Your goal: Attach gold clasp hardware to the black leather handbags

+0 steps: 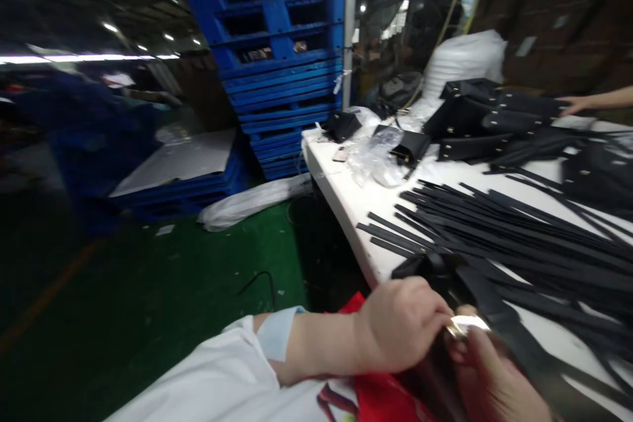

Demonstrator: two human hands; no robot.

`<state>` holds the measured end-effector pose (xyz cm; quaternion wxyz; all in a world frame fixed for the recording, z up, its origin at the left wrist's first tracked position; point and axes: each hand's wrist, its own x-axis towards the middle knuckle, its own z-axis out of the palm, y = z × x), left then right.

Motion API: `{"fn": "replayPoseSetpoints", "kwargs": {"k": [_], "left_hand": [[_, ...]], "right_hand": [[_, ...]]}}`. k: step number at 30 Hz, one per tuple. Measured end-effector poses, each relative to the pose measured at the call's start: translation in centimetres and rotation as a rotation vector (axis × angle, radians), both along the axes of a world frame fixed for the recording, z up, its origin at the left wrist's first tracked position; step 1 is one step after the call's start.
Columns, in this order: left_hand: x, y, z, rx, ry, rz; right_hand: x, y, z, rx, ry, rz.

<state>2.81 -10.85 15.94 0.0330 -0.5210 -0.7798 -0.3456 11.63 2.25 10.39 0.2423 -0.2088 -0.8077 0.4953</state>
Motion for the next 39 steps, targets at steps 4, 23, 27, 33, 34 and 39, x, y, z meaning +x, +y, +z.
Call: {"fn": "replayPoseSetpoints", "kwargs": {"k": [4,23,27,33,34,39], "left_hand": [[-1.3,-0.2,0.3,0.025,-0.216,-0.039],[-2.7,0.5,1.1,-0.417,-0.156,-0.227],[-2.1,0.8,0.8,-0.439,-0.128,-0.153],[-2.1,1.0,0.6,-0.273,-0.15,-0.141],[-2.2,1.0,0.6,-0.245,-0.173,-0.156],[-2.7,0.7,1.1,-0.204,-0.345,-0.139]], "right_hand": [[0.0,-1.0,0.2,-0.44,0.107,-0.058],[-0.9,-0.5,-0.1,-0.651,0.153,0.1],[-0.7,-0.4,-0.3,-0.623,0.116,0.118],[-0.5,-0.3,-0.2,-0.702,0.136,0.151],[-0.6,-0.2,-0.1,-0.7,0.144,0.161],[-0.7,-0.4,0.0,-0.749,0.155,0.151]]}}
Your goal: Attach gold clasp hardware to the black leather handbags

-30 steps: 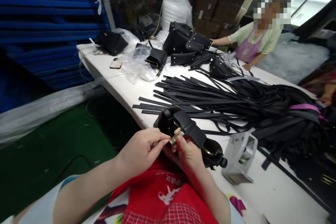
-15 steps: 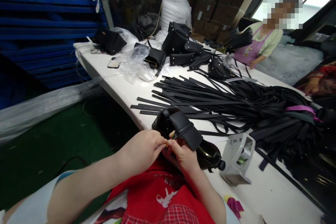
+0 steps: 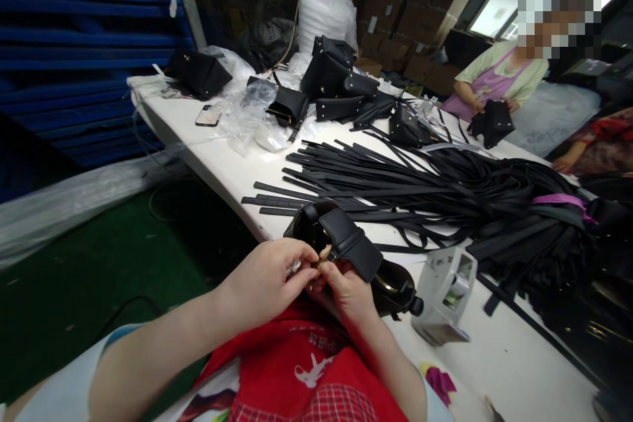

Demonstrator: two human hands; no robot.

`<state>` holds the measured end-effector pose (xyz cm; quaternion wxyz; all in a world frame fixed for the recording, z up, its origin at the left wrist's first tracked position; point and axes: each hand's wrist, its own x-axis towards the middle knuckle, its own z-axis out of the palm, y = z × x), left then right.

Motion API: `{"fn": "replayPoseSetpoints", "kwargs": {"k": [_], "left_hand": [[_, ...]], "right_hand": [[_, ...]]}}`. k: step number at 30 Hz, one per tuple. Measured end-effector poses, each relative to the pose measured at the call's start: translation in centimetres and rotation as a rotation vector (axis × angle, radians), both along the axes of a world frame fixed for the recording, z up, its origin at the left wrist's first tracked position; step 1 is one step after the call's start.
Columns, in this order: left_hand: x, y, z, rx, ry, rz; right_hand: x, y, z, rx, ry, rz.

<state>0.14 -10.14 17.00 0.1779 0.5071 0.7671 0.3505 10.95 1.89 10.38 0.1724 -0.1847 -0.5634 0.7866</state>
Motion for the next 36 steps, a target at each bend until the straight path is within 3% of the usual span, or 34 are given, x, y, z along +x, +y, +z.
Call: {"fn": "replayPoseSetpoints", "kwargs": {"k": [11,22,31,36], "left_hand": [[-0.3,-0.1,0.2,0.025,-0.051,-0.081],[1.3,-0.3,-1.3,-0.018,0.426,-0.137],[0.8,0.2,-0.8,0.071,0.084,-0.015],[0.9,0.5,-0.6,0.07,-0.011,0.025]], "right_hand": [[0.2,0.0,-0.4,-0.013,-0.007,-0.011],[-0.1,-0.3,-0.6,-0.008,-0.008,-0.079],[0.2,0.1,-0.5,-0.029,0.027,-0.075],[0.8,0.5,-0.1,0.03,0.075,0.009]]}}
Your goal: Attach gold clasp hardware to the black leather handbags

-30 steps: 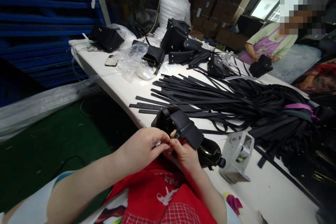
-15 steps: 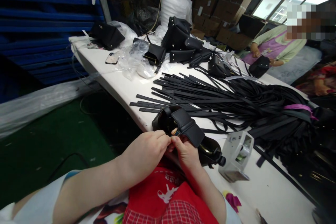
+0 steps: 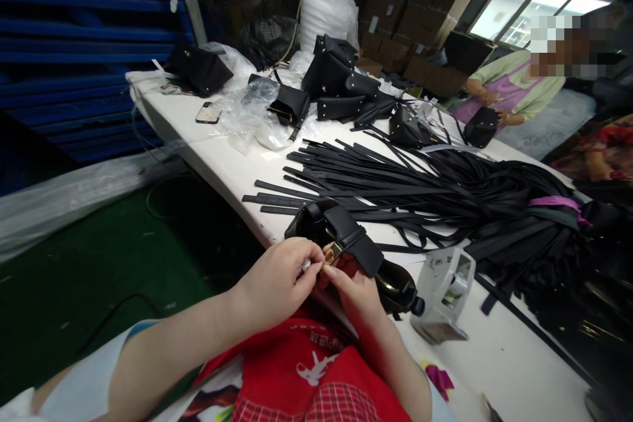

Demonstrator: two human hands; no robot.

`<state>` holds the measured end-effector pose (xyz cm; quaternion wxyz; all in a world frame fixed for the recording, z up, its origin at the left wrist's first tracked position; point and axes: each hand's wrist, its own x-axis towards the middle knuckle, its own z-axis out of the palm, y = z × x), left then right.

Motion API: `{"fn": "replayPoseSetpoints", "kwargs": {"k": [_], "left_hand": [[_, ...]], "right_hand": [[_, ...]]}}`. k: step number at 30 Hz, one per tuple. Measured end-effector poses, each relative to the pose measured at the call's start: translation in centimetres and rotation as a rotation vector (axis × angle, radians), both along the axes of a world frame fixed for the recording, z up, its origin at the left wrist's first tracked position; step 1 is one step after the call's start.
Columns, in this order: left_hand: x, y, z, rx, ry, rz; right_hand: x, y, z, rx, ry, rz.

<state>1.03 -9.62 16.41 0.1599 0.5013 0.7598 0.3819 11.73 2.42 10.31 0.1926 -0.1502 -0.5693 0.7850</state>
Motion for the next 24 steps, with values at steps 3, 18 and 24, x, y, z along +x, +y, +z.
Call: {"fn": "replayPoseSetpoints", "kwargs": {"k": [3,18,24], "left_hand": [[0.1,0.1,0.3,-0.013,-0.077,-0.01],[1.2,1.5,-0.1,0.123,-0.083,-0.02],[1.7,2.4,0.1,0.136,-0.07,-0.012]], "right_hand": [[0.3,-0.3,0.1,0.054,-0.012,-0.029],[1.3,-0.9,1.5,0.777,-0.057,-0.291],[1.3,-0.7,0.5,0.855,-0.126,-0.367]]}}
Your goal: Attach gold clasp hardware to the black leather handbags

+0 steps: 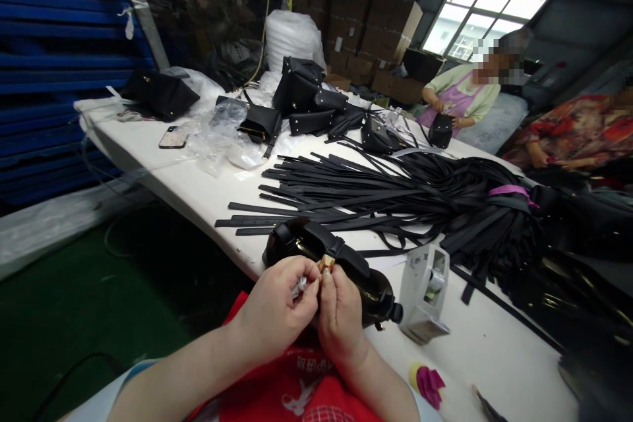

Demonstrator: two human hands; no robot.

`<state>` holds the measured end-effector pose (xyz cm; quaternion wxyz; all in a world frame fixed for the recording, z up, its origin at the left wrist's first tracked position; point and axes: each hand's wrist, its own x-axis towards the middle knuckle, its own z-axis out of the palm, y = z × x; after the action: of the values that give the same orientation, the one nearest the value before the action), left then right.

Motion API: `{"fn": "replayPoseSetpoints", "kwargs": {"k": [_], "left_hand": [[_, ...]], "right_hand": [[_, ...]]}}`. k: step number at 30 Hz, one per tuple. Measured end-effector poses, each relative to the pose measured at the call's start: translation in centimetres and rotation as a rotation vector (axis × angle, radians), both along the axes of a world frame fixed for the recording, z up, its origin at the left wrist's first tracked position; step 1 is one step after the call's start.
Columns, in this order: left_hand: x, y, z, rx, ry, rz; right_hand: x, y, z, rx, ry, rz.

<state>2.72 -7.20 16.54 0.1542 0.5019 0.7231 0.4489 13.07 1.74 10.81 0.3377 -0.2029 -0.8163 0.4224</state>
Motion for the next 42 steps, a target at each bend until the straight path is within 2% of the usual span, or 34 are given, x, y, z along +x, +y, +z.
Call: {"fn": "replayPoseSetpoints", "kwargs": {"k": [4,9,13,17,20,25,28,30,32,36,39,42], "left_hand": [[-0.3,0.1,-0.2,-0.001,-0.085,-0.006],[-1.5,0.0,-0.2,-0.14,-0.497,-0.079],[-2.4,0.0,0.7,-0.201,-0.857,-0.136],[-2.6,0.2,1.2,-0.197,-0.949,-0.141],[-2.7,0.1,1.2,-0.219,-0.953,-0.177],[-3.9,0.1,1.8,-0.222,-0.949,-0.234],[-4.6,0.2,2.6,-0.176,-0.895,-0.212],[-4.7,0.3,2.9,-0.142,-0.817,-0.212],[-4.2,0.4,2.9,-0.1,-0.703,-0.213],[-2.8,0.6,2.8,0.019,-0.422,-0.178],[-2.3,1.1,3.0,-0.011,-0.365,-0.26],[-1.9,1.8,3.6,-0.057,-0.156,-0.242]], "right_hand": [[0.0,0.3,0.5,-0.02,-0.03,0.019],[0.0,0.3,1.6,0.015,-0.136,0.03],[0.0,0.1,2.5,-0.055,-0.174,0.071],[0.2,0.2,3.2,-0.117,-0.225,0.11],[0.4,0.3,3.4,-0.138,-0.235,0.133],[0.7,0.4,3.5,-0.051,-0.261,0.128],[0.9,0.5,3.4,-0.117,-0.262,0.166],[0.9,0.5,3.2,-0.204,-0.235,0.212],[0.9,0.6,3.1,-0.224,-0.211,0.231],[0.7,0.6,3.1,-0.106,-0.202,0.191],[0.6,0.6,3.1,-0.028,-0.209,0.152],[0.8,0.7,2.9,0.003,-0.244,0.128]]}}
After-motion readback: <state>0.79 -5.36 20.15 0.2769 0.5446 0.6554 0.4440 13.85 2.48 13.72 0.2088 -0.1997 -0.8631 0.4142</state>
